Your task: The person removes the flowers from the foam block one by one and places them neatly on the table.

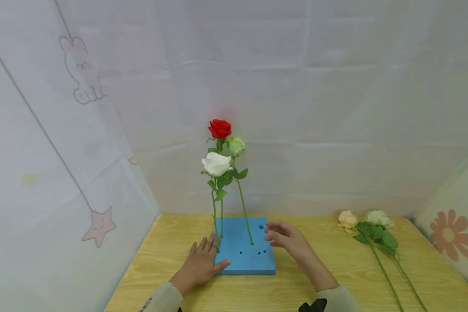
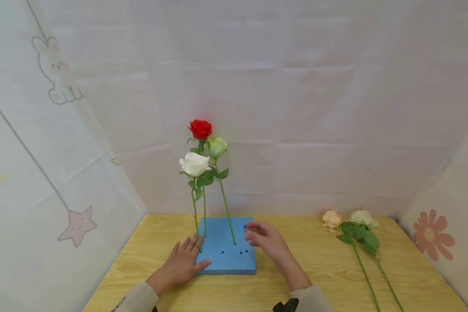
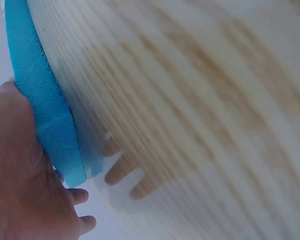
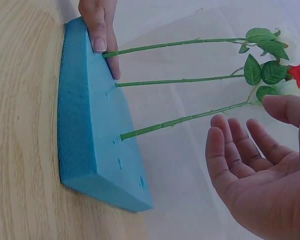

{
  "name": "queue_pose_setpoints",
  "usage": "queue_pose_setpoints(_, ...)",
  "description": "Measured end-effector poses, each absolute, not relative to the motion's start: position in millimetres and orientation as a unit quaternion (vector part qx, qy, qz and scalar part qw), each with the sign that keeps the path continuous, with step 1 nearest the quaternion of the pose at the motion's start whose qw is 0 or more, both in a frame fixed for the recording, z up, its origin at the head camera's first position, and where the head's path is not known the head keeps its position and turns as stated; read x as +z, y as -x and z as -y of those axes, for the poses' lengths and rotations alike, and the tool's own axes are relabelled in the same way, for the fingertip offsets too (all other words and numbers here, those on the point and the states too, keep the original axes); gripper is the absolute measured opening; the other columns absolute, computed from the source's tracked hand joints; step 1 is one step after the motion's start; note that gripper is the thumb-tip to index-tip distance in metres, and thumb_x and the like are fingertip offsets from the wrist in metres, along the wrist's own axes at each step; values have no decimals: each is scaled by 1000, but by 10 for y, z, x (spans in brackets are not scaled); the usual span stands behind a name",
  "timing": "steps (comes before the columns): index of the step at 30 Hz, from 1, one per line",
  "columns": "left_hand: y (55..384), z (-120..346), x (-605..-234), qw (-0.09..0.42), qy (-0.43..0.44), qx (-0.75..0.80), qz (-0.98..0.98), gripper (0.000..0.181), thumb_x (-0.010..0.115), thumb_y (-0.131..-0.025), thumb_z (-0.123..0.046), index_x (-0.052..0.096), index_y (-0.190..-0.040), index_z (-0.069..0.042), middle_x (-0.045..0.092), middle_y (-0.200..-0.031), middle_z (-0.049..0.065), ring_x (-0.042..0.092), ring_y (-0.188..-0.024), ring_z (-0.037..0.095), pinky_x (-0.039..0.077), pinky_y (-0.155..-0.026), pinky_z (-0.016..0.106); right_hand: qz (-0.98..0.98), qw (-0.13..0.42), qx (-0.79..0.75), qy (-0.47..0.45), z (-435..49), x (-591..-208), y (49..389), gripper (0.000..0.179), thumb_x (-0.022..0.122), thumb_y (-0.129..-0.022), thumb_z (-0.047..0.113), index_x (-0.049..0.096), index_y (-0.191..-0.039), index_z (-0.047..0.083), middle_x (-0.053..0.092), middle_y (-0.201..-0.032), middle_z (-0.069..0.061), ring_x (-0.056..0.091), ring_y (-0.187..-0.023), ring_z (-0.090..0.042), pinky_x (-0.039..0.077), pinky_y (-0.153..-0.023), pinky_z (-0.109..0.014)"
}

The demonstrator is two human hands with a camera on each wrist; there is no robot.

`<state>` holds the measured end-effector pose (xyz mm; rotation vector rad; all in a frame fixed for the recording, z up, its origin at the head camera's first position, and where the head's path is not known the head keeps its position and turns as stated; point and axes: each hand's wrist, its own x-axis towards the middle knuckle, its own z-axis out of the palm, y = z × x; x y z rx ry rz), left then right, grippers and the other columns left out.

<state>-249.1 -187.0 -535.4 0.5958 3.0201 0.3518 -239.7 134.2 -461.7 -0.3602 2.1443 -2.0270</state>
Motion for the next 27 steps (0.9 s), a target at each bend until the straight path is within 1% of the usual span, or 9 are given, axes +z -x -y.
queue_pose_setpoints(7,2491,1865,-5313,36,-189,116,-975,91,37,-99,-72,41,-154,-1,15,-168,17,20,-151,46,15,-116,71,-714,76,-684,130,-1270,-4650,2462,46,68,-99,27,57,-139,6,62,-133,-16,66,-112,-29,56,-95,-38)
queue_pose_setpoints(11,2498,1872,-5321,36,-188,116,-975,91,37,-99,-73,42,-153,0,15,-168,17,20,-151,46,16,-116,71,-713,74,-686,130,-1219,-4671,2484,46,69,-99,27,58,-138,7,62,-133,-17,66,-111,-29,56,-94,-37)
queue_pose_setpoints(16,2508,1881,-5353,33,-187,115,-975,89,38,-99,-71,42,-153,0,14,-169,15,20,-151,46,15,-116,70,-707,70,-691,131,-1144,-4681,2504,44,69,-99,23,58,-138,6,61,-133,-20,66,-113,-33,55,-95,-39)
queue_pose_setpoints(21,2494,1869,-5328,29,-190,123,-974,88,41,-99,-70,42,-153,0,16,-168,17,21,-150,47,16,-115,71,-708,73,-691,127,-1073,-4703,2537,42,68,-99,24,59,-137,7,64,-128,-13,66,-112,-31,55,-96,-41)
queue_pose_setpoints(23,2488,1865,-5329,25,-192,125,-973,88,42,-99,-70,43,-152,1,17,-168,19,22,-150,48,16,-114,72,-708,76,-691,127,-1048,-4716,2549,43,69,-99,25,59,-137,7,65,-127,-13,65,-112,-32,55,-96,-43)
queue_pose_setpoints(27,2488,1870,-5348,27,-192,117,-974,92,38,-98,-73,42,-152,1,16,-168,18,22,-150,47,15,-115,72,-706,81,-692,131,-1003,-4742,2569,44,68,-99,25,58,-138,7,62,-131,-19,63,-116,-38,54,-98,-45)
